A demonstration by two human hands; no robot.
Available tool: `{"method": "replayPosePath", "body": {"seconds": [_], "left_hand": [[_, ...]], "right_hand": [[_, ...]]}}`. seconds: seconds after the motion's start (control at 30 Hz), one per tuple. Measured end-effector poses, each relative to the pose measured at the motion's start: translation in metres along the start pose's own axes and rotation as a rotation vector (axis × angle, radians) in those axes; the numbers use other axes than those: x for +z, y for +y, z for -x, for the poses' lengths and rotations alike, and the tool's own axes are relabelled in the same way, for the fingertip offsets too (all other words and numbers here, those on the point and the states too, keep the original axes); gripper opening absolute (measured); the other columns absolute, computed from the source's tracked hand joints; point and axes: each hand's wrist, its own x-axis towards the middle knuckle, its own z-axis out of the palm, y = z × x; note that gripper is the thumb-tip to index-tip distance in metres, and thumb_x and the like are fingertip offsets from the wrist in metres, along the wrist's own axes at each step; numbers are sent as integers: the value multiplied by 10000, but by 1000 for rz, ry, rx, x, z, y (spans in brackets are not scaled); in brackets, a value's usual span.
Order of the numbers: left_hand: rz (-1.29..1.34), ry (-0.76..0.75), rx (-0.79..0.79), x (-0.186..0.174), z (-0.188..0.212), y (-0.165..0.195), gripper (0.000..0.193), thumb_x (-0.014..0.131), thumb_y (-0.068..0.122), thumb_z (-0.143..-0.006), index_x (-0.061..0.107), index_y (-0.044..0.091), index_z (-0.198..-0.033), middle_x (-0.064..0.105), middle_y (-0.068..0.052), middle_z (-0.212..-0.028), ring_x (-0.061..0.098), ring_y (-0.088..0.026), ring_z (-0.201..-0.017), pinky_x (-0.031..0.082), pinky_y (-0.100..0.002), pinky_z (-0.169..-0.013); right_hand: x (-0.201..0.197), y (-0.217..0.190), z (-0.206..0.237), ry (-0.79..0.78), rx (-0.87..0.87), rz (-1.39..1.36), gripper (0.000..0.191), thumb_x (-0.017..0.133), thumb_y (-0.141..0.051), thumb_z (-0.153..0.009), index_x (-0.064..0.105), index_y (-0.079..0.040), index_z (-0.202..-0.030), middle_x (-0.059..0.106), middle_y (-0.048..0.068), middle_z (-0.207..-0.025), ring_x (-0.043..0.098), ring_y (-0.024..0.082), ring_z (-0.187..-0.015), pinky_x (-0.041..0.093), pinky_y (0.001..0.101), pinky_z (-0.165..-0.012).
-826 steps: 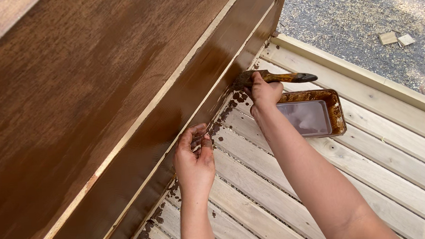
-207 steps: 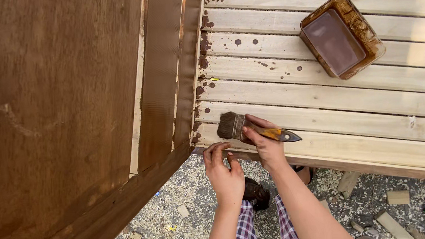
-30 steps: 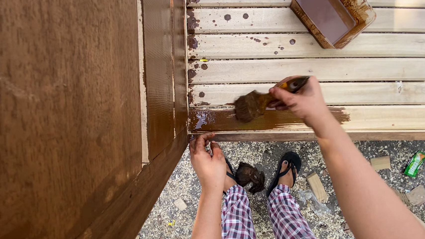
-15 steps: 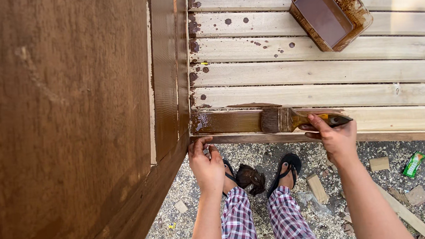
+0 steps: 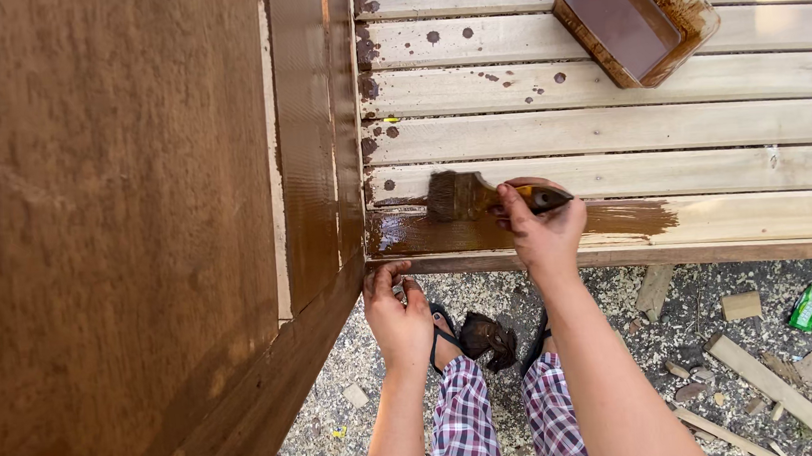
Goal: The person applies brown wood stain with a brush to the wooden slats and frame of an outdoor bench-like structure, dipping the brush into a stain tray and brushing the vertical panels and horizontal slats, working from the upper panels down to the lower slats.
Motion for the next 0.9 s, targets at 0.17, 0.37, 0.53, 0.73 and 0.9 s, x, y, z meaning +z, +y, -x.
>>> {"method": "replayPosePath", "body": {"seconds": [0.17, 0.37, 0.53, 0.73, 0.9], "left_hand": [[18, -26, -15, 4, 6, -3, 203, 622, -7, -822, 690, 11, -1013, 663, -148, -1048, 674, -289, -924, 550, -395, -833], [23, -17, 14, 1, 8, -4, 198, 617, -12, -827, 703, 17, -1004, 678, -143, -1026, 679, -280, -922, 545, -385, -835], [40, -19, -32, 0, 2, -2, 189, 614, 7, -842, 702, 24, -1008, 684, -137, -1007, 688, -282, -914, 548, -386, -830], [-16, 17, 71, 5, 3, -6, 187, 609, -22, -821, 692, -6, -988, 682, -171, -1026, 668, -339, -987, 524, -426, -896], [23, -27, -65, 11, 6, -4, 161, 619, -1, -862, 699, 10, -1003, 669, -139, -1024, 689, -282, -927, 552, -384, -856]], "right_hand": [[31, 3, 19, -259, -244, 56, 194, 789, -17, -884, 761, -10, -1076, 775, 83, -956, 714, 137, -836, 575, 244, -744], [7, -3, 19, -362, -500, 344, 306, 814, 28, -823, 767, -41, -1117, 788, 109, -1028, 766, 183, -909, 594, 287, -825], [-26, -24, 31, -313, -526, 388, 295, 781, 43, -855, 763, -52, -1134, 778, 129, -1125, 769, 218, -1045, 603, 309, -907], [29, 4, 28, -527, -535, 305, 413, 721, 84, -742, 753, -36, -1136, 775, 149, -1115, 771, 234, -1022, 584, 306, -859], [-24, 12, 7, -551, -504, 405, 381, 782, 44, -790, 765, -82, -1149, 784, 125, -1081, 775, 194, -912, 590, 292, -787]]}}
